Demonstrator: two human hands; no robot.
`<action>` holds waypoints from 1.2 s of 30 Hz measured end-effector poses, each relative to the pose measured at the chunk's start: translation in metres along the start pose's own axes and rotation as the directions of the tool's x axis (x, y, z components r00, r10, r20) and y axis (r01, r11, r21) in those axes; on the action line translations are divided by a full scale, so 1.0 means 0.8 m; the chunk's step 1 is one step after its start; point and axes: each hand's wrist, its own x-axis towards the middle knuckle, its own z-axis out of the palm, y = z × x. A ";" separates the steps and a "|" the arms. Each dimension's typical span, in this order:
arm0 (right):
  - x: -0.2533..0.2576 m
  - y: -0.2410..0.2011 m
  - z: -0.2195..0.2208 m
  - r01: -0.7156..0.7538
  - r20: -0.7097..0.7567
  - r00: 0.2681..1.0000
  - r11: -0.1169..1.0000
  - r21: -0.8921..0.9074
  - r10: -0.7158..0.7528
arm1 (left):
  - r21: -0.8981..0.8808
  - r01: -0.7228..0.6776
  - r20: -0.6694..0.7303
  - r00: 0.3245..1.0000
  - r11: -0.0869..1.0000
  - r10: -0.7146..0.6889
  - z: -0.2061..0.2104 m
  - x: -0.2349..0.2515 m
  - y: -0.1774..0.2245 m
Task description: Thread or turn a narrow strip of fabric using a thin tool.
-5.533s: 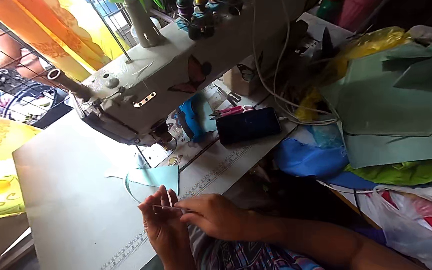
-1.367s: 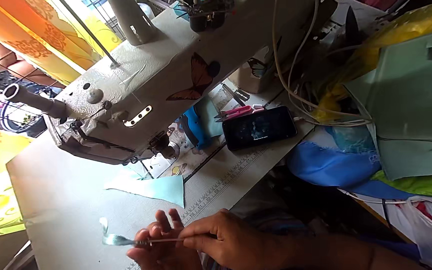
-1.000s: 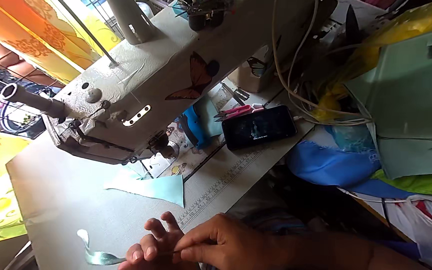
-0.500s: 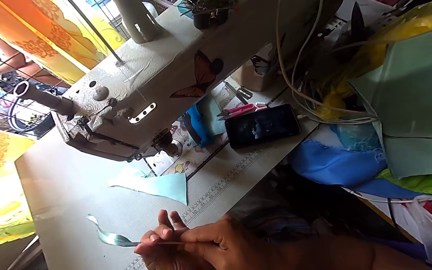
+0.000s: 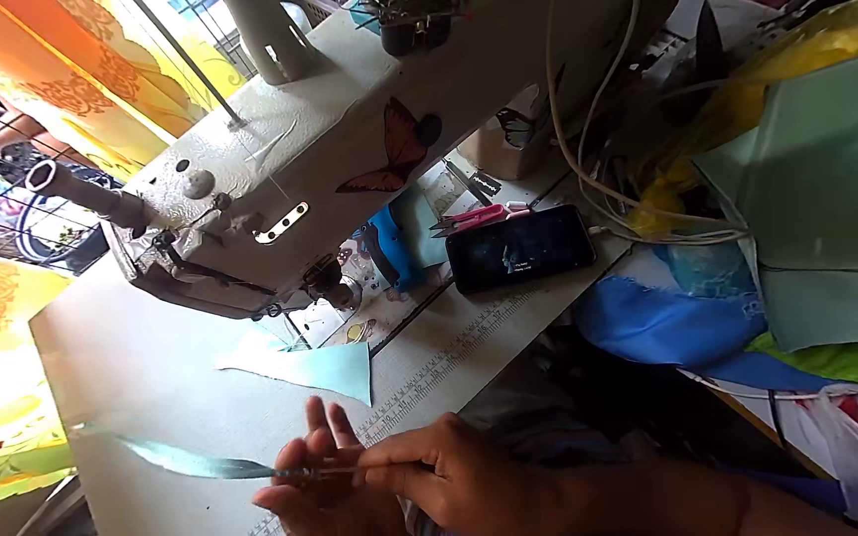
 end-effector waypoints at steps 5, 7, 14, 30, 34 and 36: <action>-0.001 -0.005 0.001 -0.018 0.027 0.999 0.999 0.029 0.017 | -0.134 -0.033 0.006 0.999 0.990 0.034 -0.006 0.001 -0.001; -0.001 -0.006 0.003 -0.027 0.019 0.999 0.999 0.034 0.026 | -0.130 -0.045 -0.021 0.999 0.991 0.043 -0.001 -0.003 -0.005; -0.001 -0.005 0.008 0.022 -0.034 0.999 1.000 0.005 -0.022 | -0.097 -0.041 -0.001 0.999 0.994 0.041 0.005 -0.014 -0.016; 0.002 -0.004 -0.007 -0.138 0.140 0.982 0.989 0.053 0.129 | -0.110 0.003 0.099 0.995 0.994 0.008 -0.016 0.008 0.005; 0.000 -0.001 -0.006 -0.001 0.122 0.992 0.996 -0.092 0.012 | -0.289 0.045 0.200 0.980 0.956 0.014 -0.020 0.016 0.014; -0.006 -0.001 -0.009 0.137 0.036 0.991 0.966 -0.220 -0.132 | -0.308 0.062 0.219 0.976 0.949 0.007 -0.023 0.017 0.023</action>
